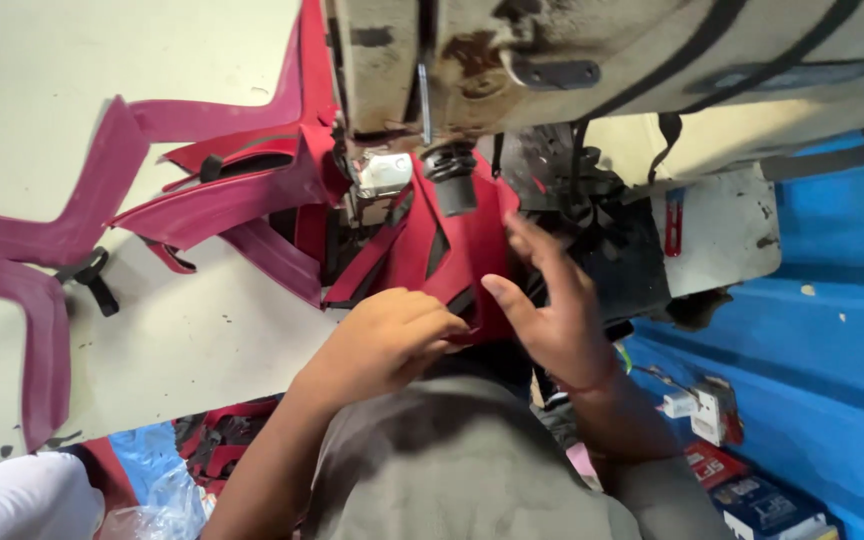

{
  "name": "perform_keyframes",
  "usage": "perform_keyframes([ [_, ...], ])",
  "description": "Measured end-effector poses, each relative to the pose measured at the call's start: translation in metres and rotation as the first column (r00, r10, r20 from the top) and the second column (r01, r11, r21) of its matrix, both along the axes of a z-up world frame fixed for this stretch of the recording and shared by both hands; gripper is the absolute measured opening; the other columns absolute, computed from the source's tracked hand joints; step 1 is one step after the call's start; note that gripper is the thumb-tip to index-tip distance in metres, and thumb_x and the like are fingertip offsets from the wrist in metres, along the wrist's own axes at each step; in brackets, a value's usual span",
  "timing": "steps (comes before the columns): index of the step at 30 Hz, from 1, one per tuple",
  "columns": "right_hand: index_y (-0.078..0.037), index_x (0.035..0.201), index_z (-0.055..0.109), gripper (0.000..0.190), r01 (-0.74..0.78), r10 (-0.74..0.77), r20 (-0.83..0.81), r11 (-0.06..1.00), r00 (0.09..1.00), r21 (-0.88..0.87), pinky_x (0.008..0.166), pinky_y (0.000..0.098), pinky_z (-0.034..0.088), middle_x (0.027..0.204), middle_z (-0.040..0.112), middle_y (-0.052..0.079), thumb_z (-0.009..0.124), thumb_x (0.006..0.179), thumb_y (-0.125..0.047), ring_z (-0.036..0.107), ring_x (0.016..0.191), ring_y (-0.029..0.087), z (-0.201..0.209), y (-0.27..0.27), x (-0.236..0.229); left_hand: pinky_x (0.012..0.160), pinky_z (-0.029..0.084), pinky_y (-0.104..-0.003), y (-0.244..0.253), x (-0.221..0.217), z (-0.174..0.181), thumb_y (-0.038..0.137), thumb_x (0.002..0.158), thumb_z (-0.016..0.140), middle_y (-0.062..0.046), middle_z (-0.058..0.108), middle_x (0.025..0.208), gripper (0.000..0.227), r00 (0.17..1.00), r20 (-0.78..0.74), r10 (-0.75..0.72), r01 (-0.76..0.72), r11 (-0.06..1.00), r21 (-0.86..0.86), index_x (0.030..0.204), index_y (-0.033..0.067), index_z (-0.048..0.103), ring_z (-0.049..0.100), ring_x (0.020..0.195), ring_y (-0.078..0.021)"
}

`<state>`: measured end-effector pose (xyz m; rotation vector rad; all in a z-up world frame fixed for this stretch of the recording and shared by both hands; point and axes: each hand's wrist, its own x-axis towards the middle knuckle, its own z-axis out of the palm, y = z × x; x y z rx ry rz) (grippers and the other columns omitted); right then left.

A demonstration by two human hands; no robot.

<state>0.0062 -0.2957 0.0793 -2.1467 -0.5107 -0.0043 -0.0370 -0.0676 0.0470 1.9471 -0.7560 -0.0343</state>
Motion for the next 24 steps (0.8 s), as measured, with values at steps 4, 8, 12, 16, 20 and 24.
perform_keyframes([
  [4,-0.003,0.147,0.043,0.056,-0.042,0.12,-0.106,0.831,0.987,0.554,0.114,0.0344,0.048,0.14,0.057,0.012,0.072,0.099,-0.002,0.059,0.129,0.018,-0.061,0.03,-0.031,0.079,0.054,-0.037,0.024,-0.019,-0.004,0.012,0.09,0.076,-0.011,0.071,0.106,0.034,0.951,-0.138,0.277,-0.291,0.952,-0.094,0.121,0.0044,0.065,0.069,0.089,-0.0275],
  [8,-0.001,0.147,0.051,0.054,-0.224,0.315,-0.196,0.897,0.929,0.38,0.091,0.0258,0.055,0.114,0.069,0.006,0.072,0.097,0.003,0.065,0.104,0.008,-0.034,0.061,-0.013,0.08,0.053,-0.029,0.027,-0.014,-0.014,0.002,0.102,0.058,-0.007,0.068,0.11,0.047,0.809,-0.322,0.492,-0.587,0.701,-0.405,0.147,0.0035,0.044,0.066,0.093,-0.0143],
  [12,0.001,0.137,0.063,0.042,-0.259,0.289,-0.176,0.95,0.941,0.174,0.078,0.0269,0.051,0.107,0.066,0.012,0.071,0.095,0.003,0.062,0.096,0.015,-0.004,0.083,0.024,0.059,0.038,-0.02,0.026,0.009,-0.025,-0.002,0.099,0.062,-0.008,0.069,0.109,0.055,0.644,-0.362,0.674,-0.764,0.547,-0.342,0.151,-0.0006,0.045,0.045,0.066,-0.006],
  [16,0.002,0.137,0.061,0.039,-0.311,0.335,-0.088,0.927,0.938,0.208,0.091,0.0286,0.052,0.117,0.067,0.013,0.066,0.099,0.002,0.066,0.105,0.02,-0.008,0.099,0.041,0.051,0.039,-0.016,0.032,0.021,-0.022,-0.001,0.103,0.059,-0.001,0.056,0.076,0.048,0.618,-0.596,0.513,-0.783,0.474,-0.403,0.151,0.0003,0.05,0.048,0.06,-0.0011],
  [20,0.003,0.143,0.056,0.042,-0.315,0.324,-0.005,0.924,0.946,0.219,0.099,0.0311,0.049,0.122,0.065,0.014,0.063,0.102,0.002,0.063,0.11,0.024,-0.016,0.111,0.05,0.074,0.049,-0.018,0.039,0.034,-0.022,-0.002,0.105,0.057,-0.004,0.07,0.105,0.047,0.652,-0.574,0.495,-0.758,0.453,-0.469,0.151,0.0002,0.047,0.062,0.086,-0.004],
  [24,0.003,0.147,0.053,0.044,-0.325,0.332,0.006,0.92,0.943,0.219,0.1,0.0317,0.049,0.12,0.063,0.014,0.061,0.104,0.003,0.061,0.108,0.024,-0.016,0.113,0.051,0.082,0.048,-0.019,0.04,0.037,-0.031,-0.002,0.107,0.057,-0.005,0.071,0.105,0.049,0.675,-0.553,0.488,-0.737,0.461,-0.494,0.154,0.0,0.045,0.063,0.093,-0.0061],
])
